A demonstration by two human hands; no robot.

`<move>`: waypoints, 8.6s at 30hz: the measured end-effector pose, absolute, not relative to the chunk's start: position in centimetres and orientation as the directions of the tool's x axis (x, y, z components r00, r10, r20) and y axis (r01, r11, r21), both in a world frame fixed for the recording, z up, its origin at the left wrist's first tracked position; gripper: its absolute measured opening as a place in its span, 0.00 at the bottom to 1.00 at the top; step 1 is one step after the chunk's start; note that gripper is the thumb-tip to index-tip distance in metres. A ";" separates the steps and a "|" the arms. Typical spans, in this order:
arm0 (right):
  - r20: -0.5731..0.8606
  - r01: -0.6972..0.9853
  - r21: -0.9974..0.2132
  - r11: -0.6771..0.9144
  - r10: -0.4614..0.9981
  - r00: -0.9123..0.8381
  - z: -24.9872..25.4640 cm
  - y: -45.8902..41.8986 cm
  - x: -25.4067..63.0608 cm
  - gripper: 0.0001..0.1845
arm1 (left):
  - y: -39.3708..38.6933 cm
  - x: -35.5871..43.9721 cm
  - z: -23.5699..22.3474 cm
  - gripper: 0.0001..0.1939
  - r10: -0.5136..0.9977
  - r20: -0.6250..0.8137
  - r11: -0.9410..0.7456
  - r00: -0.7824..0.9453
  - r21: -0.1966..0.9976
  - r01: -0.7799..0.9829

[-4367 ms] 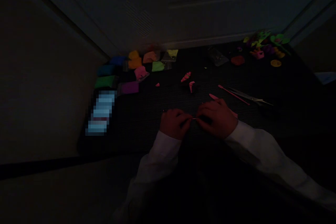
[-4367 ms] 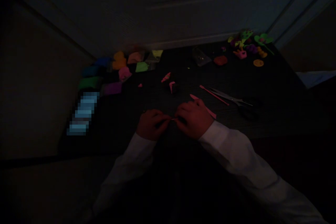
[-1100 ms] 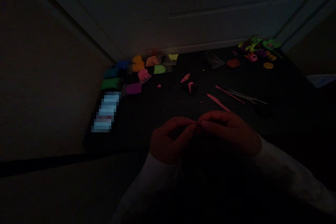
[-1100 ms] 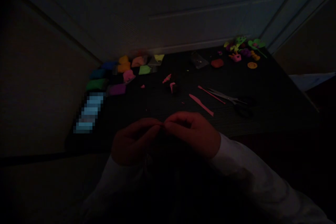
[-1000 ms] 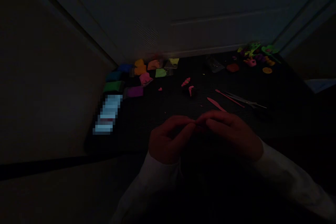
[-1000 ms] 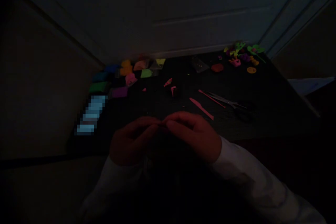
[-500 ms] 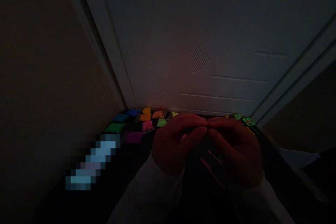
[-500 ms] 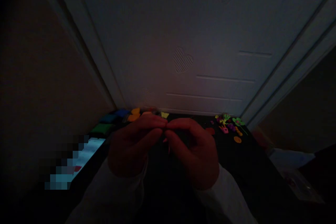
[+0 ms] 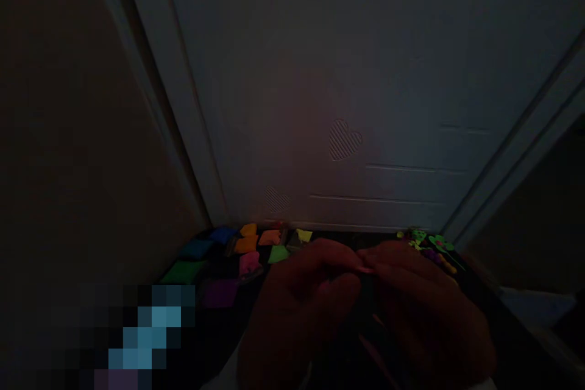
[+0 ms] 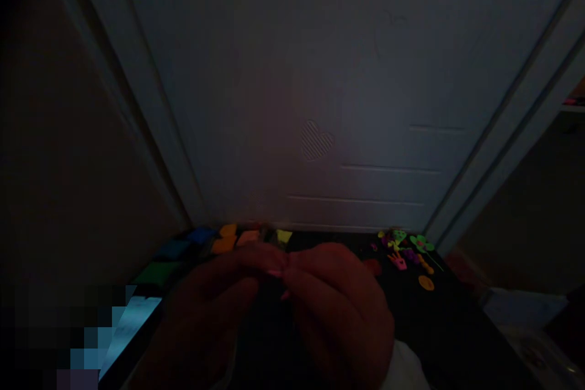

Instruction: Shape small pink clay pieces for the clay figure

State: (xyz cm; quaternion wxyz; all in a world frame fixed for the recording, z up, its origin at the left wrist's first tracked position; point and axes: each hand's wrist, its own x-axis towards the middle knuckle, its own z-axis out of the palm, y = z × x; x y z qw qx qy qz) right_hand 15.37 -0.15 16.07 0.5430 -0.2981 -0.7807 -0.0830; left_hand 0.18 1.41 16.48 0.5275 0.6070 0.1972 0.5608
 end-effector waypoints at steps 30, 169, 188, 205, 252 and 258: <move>0.692 0.295 -0.703 0.648 0.718 0.071 16.9 -1.4 13.5 0.08 | 0.2 -0.4 17.3 0.07 0.777 0.608 -0.629 0.164 0.763 0.150; 0.606 0.548 -0.611 0.571 0.783 -0.140 17.0 -1.5 16.2 0.05 | 0.3 -0.2 16.9 0.05 0.847 0.476 -0.523 0.236 0.825 0.215; 0.672 0.534 -0.563 0.631 0.725 -0.148 17.0 -1.2 15.8 0.03 | 0.1 -0.2 16.7 0.05 0.863 0.474 -0.497 0.173 0.858 0.130; 0.715 0.462 -0.600 0.653 0.697 -0.058 16.7 -1.5 14.5 0.08 | -0.2 0.3 16.5 0.08 0.915 0.378 -0.354 0.140 0.920 -0.169; 0.682 0.298 -0.684 0.665 0.729 -0.062 16.4 -1.8 15.0 0.15 | 0.1 0.4 16.6 0.05 0.936 0.270 -0.213 0.227 0.946 -0.246; 0.678 0.305 -0.686 0.661 0.732 -0.062 16.0 -1.2 14.5 0.16 | 0.0 0.6 16.3 0.04 0.962 0.205 -0.146 0.180 0.944 -0.298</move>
